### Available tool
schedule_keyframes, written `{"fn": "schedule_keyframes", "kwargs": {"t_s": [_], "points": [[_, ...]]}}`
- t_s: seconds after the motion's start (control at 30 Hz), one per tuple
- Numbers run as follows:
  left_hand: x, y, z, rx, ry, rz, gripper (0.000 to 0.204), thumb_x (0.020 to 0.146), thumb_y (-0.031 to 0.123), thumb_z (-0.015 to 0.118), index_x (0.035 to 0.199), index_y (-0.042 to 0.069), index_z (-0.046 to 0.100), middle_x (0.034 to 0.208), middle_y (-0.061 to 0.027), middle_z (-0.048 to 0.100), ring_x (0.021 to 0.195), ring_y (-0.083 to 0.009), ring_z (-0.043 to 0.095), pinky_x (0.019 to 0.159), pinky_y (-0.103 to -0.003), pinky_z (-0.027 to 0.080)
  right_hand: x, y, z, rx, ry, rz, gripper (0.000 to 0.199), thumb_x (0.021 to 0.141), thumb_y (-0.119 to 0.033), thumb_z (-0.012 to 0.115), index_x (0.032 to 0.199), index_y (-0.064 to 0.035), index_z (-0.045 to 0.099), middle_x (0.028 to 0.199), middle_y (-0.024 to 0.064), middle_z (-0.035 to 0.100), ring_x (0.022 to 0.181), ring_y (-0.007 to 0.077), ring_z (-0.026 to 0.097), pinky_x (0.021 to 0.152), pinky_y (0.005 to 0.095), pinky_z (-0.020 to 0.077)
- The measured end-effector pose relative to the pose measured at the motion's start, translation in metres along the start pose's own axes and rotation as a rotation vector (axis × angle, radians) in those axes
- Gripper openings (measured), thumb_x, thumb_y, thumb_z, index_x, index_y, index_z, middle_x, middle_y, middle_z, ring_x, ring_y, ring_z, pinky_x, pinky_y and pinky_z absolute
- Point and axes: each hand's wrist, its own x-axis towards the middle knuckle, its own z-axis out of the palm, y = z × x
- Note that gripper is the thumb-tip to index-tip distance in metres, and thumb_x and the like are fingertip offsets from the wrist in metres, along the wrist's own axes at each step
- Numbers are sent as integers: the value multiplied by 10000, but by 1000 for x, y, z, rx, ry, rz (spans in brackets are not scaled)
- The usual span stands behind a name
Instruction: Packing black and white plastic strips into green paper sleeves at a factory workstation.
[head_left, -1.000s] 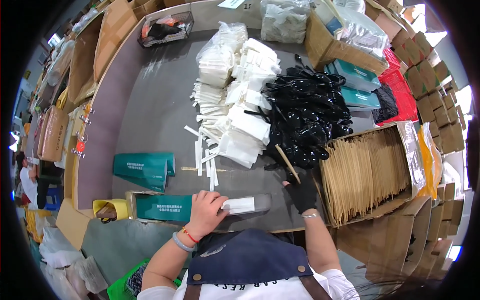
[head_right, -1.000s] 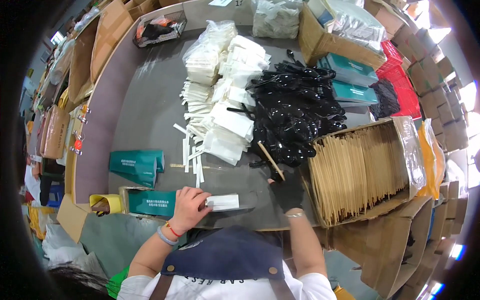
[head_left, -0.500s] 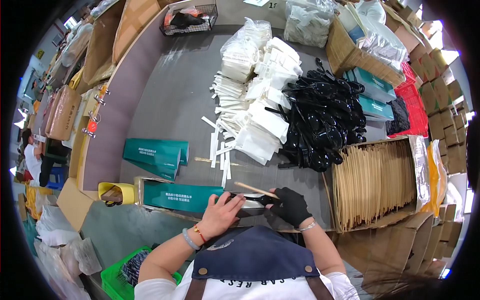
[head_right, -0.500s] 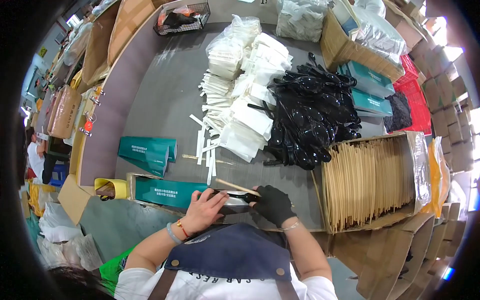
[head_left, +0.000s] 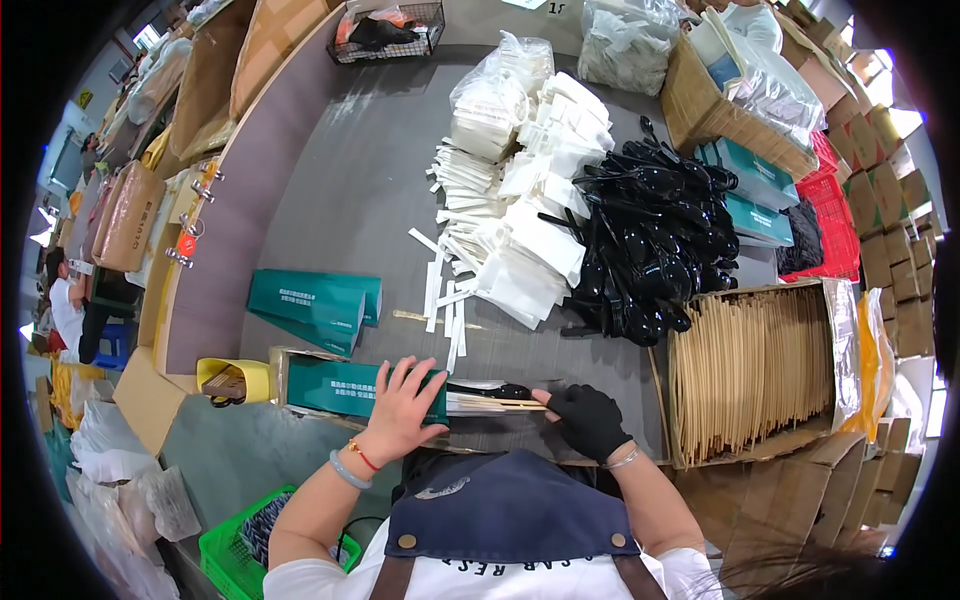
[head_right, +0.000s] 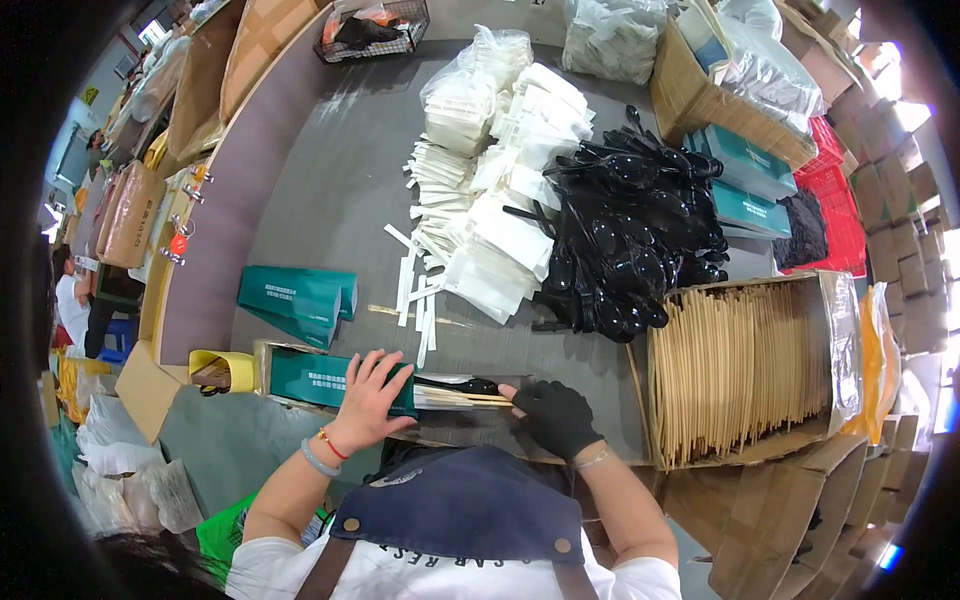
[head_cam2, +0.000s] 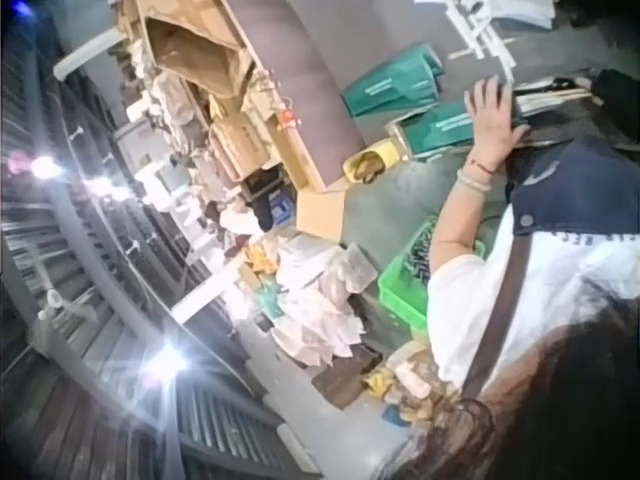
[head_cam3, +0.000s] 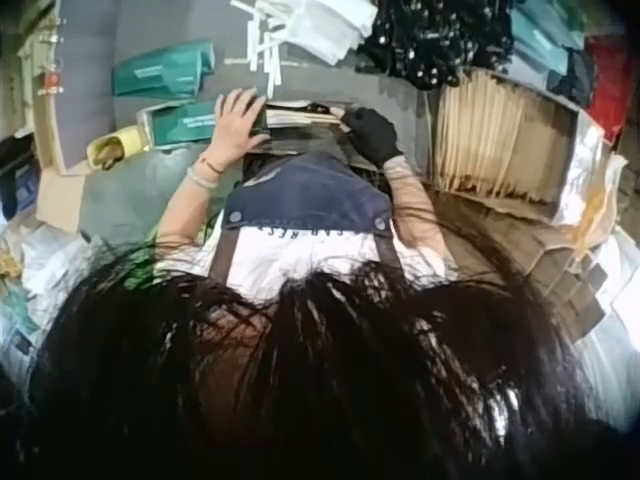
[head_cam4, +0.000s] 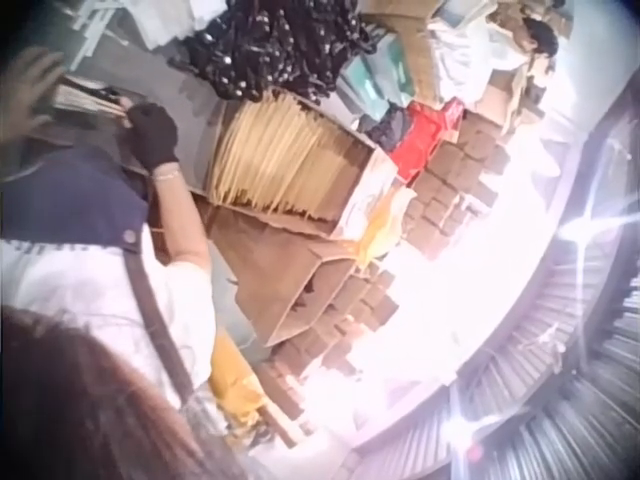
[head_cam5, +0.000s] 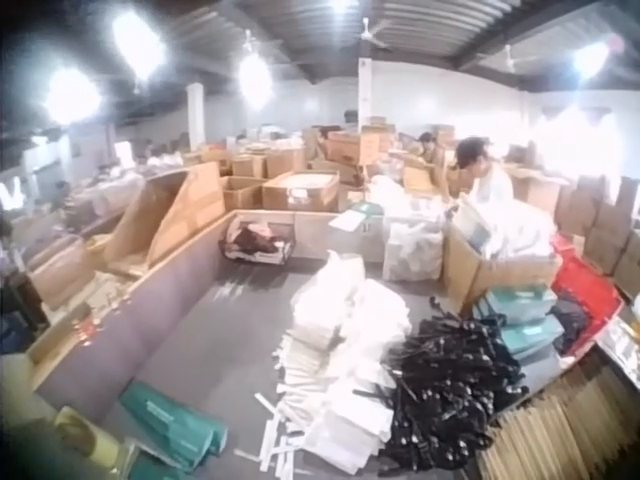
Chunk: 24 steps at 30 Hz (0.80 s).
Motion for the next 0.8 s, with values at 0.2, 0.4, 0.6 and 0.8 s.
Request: {"fn": "schedule_keyframes", "kwargs": {"t_s": [0.2, 0.4, 0.6, 0.8], "points": [[13, 5, 11, -97, 23, 104, 753, 585, 290, 848, 1244, 83, 547, 1276, -62, 506, 1155, -300, 457, 1020, -486, 328, 17, -8, 33, 172, 3, -14, 377, 803, -210, 684, 1174, -252, 641, 917, 76, 657, 829, 286, 625, 660, 392, 510], [31, 27, 17, -26, 23, 146, 746, 546, 239, 848, 1213, 77, 557, 1212, -73, 520, 1120, -273, 476, 983, -430, 354, 2, 16, 53, 215, 60, 180, 132, 811, -122, 677, 939, -101, 699, 837, 73, 653, 828, 255, 619, 684, 366, 504], [40, 34, 23, -52, 63, 183, 663, 646, 170, 774, 1262, 100, 539, 1166, -85, 526, 1065, -282, 493, 884, -397, 386, 33, -50, 49, 731, 123, 238, 263, 747, -202, 751, 940, -83, 617, 937, 129, 591, 846, 309, 585, 725, 402, 483], [51, 35, 13, 73, -95, 275, 405, 719, 125, 652, 1115, 200, 608, 1004, -99, 530, 962, -286, 513, 789, -391, 414, 32, -29, 20, 67, 167, 16, 545, 602, -361, 825, 1048, -125, 618, 1018, 72, 585, 1006, 286, 551, 863, 445, 403]]}}
